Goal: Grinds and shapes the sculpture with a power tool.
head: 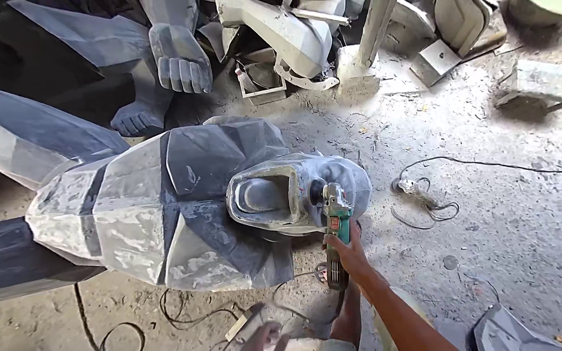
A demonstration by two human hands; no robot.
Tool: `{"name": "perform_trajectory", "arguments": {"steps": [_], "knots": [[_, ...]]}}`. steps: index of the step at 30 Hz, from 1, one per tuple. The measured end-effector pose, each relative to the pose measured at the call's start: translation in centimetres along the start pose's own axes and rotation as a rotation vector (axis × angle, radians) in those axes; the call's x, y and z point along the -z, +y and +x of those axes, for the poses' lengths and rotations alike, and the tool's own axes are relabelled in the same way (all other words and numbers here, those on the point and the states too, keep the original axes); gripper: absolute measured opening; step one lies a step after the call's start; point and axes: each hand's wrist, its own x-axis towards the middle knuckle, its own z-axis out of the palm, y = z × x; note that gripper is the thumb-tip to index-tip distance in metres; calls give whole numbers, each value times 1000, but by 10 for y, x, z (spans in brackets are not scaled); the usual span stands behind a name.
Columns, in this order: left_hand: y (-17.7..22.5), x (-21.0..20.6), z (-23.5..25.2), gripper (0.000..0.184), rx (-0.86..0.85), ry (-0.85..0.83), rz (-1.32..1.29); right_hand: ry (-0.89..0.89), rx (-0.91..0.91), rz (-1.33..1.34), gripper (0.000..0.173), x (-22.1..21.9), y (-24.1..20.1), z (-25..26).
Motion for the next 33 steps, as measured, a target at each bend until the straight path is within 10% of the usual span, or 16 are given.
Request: {"name": "perform_trajectory", "arguments": {"steps": [8, 15, 33], "knots": [[73, 115, 118, 50, -101, 226, -50, -31, -288, 87, 85, 21, 35, -38], [150, 131, 228, 36, -99, 179, -288, 18, -240, 35, 81, 12, 38, -44], [183, 145, 255, 40, 21, 28, -375, 121, -321, 221, 83, -26, -21, 21]]}}
